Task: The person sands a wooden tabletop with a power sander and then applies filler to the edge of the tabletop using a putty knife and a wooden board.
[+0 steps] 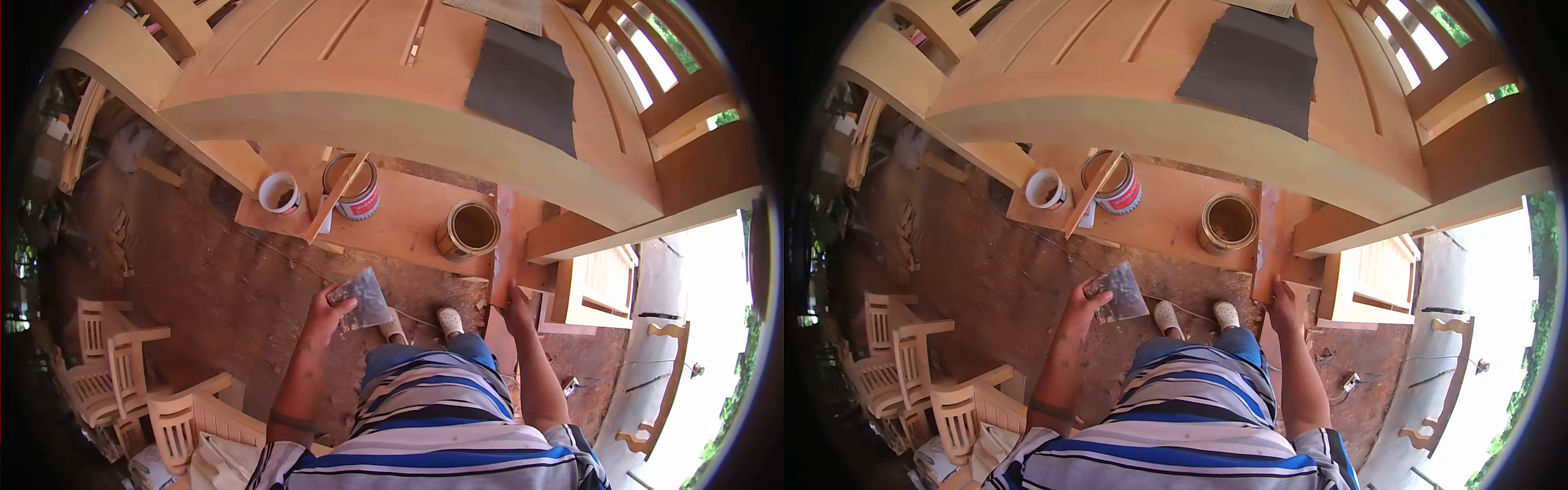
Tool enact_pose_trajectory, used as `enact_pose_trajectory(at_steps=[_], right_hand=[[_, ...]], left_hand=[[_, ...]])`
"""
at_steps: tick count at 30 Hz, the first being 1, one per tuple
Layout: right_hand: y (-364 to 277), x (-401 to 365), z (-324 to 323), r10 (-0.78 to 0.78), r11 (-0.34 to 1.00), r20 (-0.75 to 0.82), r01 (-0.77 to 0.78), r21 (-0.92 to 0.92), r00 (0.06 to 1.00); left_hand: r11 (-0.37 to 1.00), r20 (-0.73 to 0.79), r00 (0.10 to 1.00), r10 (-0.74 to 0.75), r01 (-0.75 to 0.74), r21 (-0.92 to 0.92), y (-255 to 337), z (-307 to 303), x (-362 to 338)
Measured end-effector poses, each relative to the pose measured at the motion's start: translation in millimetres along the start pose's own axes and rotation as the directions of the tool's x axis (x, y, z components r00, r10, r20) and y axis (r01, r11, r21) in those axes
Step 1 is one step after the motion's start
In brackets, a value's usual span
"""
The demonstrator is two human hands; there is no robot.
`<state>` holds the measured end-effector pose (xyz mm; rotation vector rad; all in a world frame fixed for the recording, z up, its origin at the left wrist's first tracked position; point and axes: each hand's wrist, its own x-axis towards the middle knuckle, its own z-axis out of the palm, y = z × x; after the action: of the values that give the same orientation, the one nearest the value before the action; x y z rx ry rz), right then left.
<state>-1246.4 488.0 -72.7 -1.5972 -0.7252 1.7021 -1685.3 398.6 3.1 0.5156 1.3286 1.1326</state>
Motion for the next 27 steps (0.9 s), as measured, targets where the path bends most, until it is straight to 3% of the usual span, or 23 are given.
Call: enact_pose_trajectory(at_steps=[1,3,6,9,12,14,17,20,21,24,25,27], right_hand=[[2.2,-5.4,2.9,-0.004,1.000,-0.049,0.005,0.009,0.999],[-5.1,-25.6,10.2,-0.037,0.999,-0.076,0.040,0.034,0.996],[19.8,-32.3,-1.5,-0.215,0.975,-0.023,0.216,0.051,0.976],[27.9,-59.3,3.6,-0.230,0.969,-0.054,0.234,0.081,0.972],[20.2,-105.6,21.6,-0.223,0.972,-0.101,0.229,0.051,0.970],[38.8,-119.0,15.7,-0.190,0.982,-0.138,0.188,-0.026,0.972],[50.1,-140.7,20.1,-0.141,0.989,-0.123,0.145,0.023,0.982],[68.6,-144.6,20.3,-0.170,0.984,-0.132,0.175,0.026,0.977],[72.4,-144.3,20.1,-0.167,0.984,-0.121,0.174,0.044,0.978],[76.7,-138.9,18.9,-0.169,0.984,-0.107,0.174,0.040,0.980],[89.1,-128.3,15.7,-0.175,0.980,-0.107,0.184,0.074,0.979],[80.5,-126.8,14.2,-0.088,0.992,-0.072,0.094,0.086,0.993]], left_hand=[[0.980,-0.034,0.998,0.050,-0.043,0.193,7.3,-13.7,13.2],[0.967,-0.093,0.992,0.081,-0.055,0.250,22.7,-35.1,43.6],[0.867,-0.067,0.964,0.257,-0.200,0.456,40.6,-53.1,93.5],[0.649,-0.060,0.829,0.557,-0.389,0.654,39.9,-56.0,137.4],[0.510,0.027,0.780,0.626,-0.435,0.742,25.1,-75.3,178.9],[0.440,0.046,0.849,0.527,-0.318,0.840,26.5,-71.7,184.4],[0.444,-0.104,0.847,0.522,-0.166,0.881,23.3,-57.1,182.2],[0.475,-0.185,0.877,0.443,-0.055,0.878,-18.8,-105.8,242.9],[0.562,-0.166,0.885,0.435,-0.123,0.818,-29.3,-117.9,259.1],[0.729,-0.131,0.941,0.311,-0.148,0.668,10.8,-81.4,222.5],[0.788,-0.136,0.939,0.317,-0.180,0.589,-4.1,-95.0,239.0],[0.855,-0.099,0.957,0.273,-0.194,0.480,0.4,-85.2,228.5]])
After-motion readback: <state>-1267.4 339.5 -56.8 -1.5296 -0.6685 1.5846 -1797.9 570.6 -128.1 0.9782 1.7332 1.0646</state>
